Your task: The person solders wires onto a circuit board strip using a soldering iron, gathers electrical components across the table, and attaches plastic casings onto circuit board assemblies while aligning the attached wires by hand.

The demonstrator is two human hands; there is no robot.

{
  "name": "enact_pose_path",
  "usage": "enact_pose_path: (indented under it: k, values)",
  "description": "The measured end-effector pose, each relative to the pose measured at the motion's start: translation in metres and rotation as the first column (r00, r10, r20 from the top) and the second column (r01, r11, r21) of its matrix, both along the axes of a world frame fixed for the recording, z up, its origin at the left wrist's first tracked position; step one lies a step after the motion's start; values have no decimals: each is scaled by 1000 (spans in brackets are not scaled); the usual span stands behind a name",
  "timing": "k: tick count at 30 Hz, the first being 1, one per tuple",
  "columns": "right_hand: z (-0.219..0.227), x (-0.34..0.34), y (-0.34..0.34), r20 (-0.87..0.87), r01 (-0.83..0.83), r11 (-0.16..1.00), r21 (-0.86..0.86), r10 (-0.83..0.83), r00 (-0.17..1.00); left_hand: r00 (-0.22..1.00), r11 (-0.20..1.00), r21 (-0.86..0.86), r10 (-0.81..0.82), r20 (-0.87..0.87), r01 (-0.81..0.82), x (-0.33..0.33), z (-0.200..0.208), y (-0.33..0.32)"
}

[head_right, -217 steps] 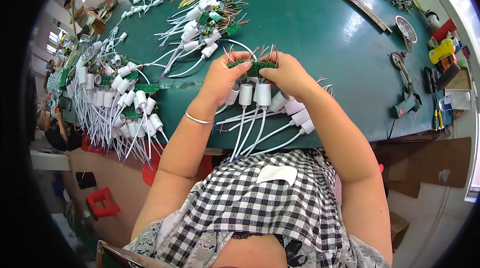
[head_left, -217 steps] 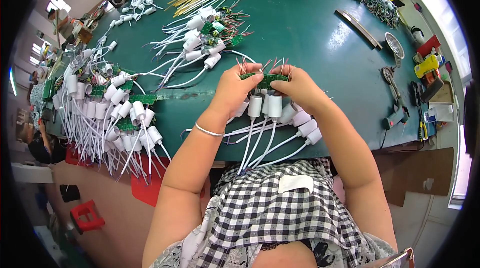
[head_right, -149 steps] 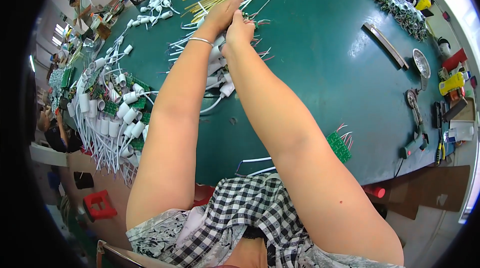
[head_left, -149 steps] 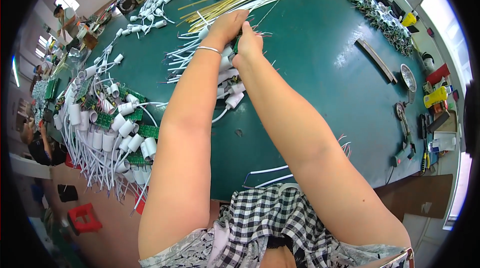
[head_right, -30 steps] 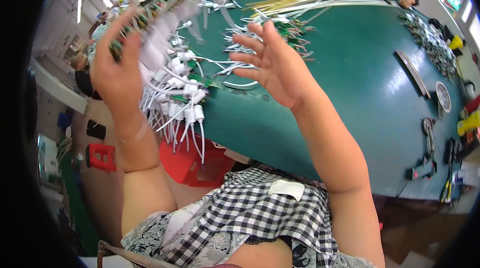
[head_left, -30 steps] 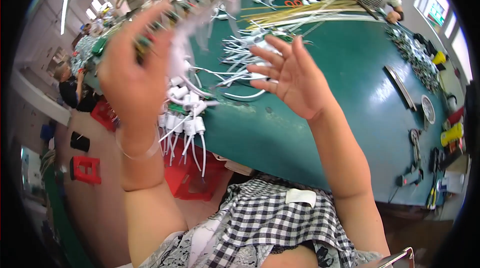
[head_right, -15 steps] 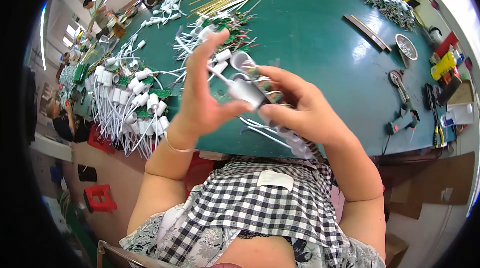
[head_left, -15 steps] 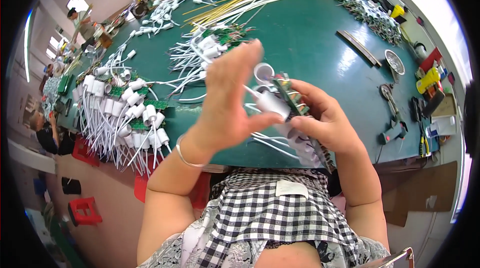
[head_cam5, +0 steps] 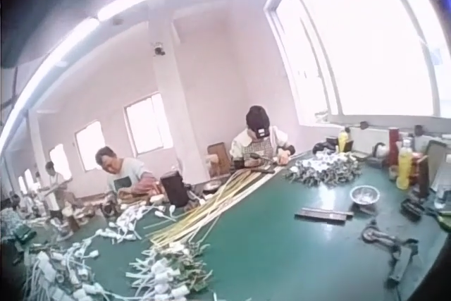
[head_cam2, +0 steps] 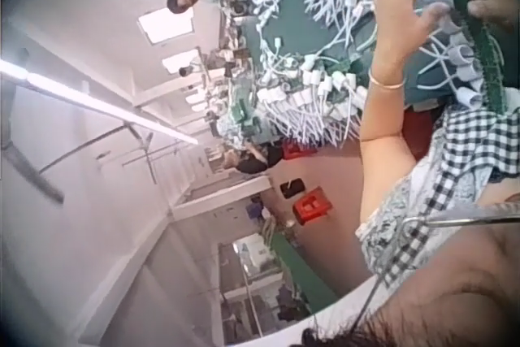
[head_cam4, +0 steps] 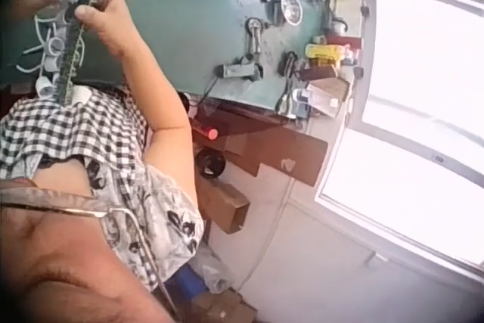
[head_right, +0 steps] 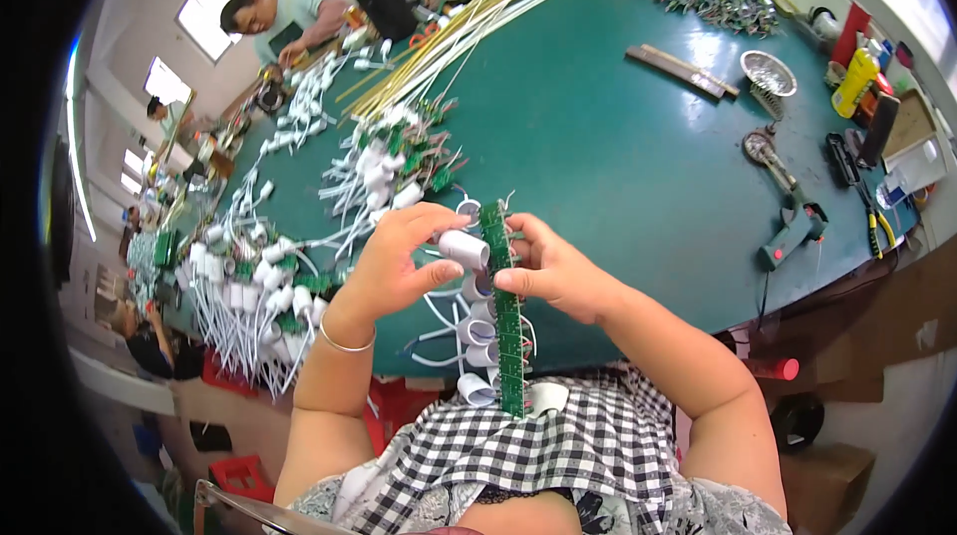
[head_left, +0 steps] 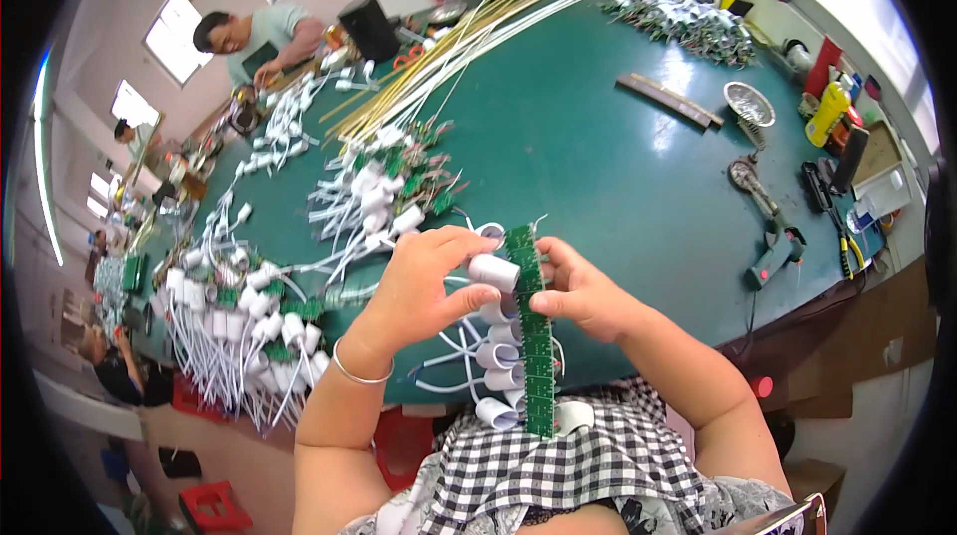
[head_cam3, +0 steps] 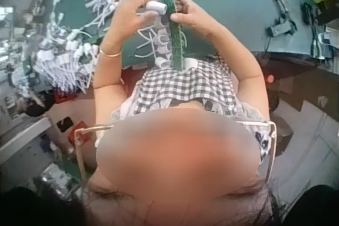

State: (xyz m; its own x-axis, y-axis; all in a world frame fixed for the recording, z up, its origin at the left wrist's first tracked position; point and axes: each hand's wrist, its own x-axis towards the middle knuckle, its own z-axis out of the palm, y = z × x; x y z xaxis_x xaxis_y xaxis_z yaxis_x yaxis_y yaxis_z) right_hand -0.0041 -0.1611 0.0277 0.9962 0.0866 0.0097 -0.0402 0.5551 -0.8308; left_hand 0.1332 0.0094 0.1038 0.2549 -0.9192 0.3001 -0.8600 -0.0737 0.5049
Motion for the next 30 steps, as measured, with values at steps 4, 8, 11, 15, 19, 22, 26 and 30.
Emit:
enact_pose_path:
  k: [4,8,11,15,19,22,26,30]
  values:
    - [-6,22,-23,-48,36,999,31,-35,998,980,994,-103,43,193,-23,15,-11,-37]
    - [-9,37,-36,-42,63,982,-175,-71,997,999,995,93,32,-15,-31,36,-30,-58]
    - [-19,9,-33,-38,-36,966,-256,28,999,989,959,247,-147,15,139,25,-14,-50]
    - [-17,-37,-28,69,-122,965,-232,141,988,945,940,97,-327,-28,328,-12,-17,-22]
    - [-4,-20,-26,132,-33,976,-217,63,989,958,958,41,-285,29,284,-24,-8,-12]
    - [15,-11,-8,201,-26,971,-238,76,977,978,978,-110,-189,-83,180,-32,-21,-3]
    - [32,-12,9,268,41,911,-411,78,960,950,950,-254,-236,-204,182,-35,-31,14]
    - [27,-7,13,55,-18,903,-430,46,997,973,992,-49,-125,-192,118,-33,-28,19]
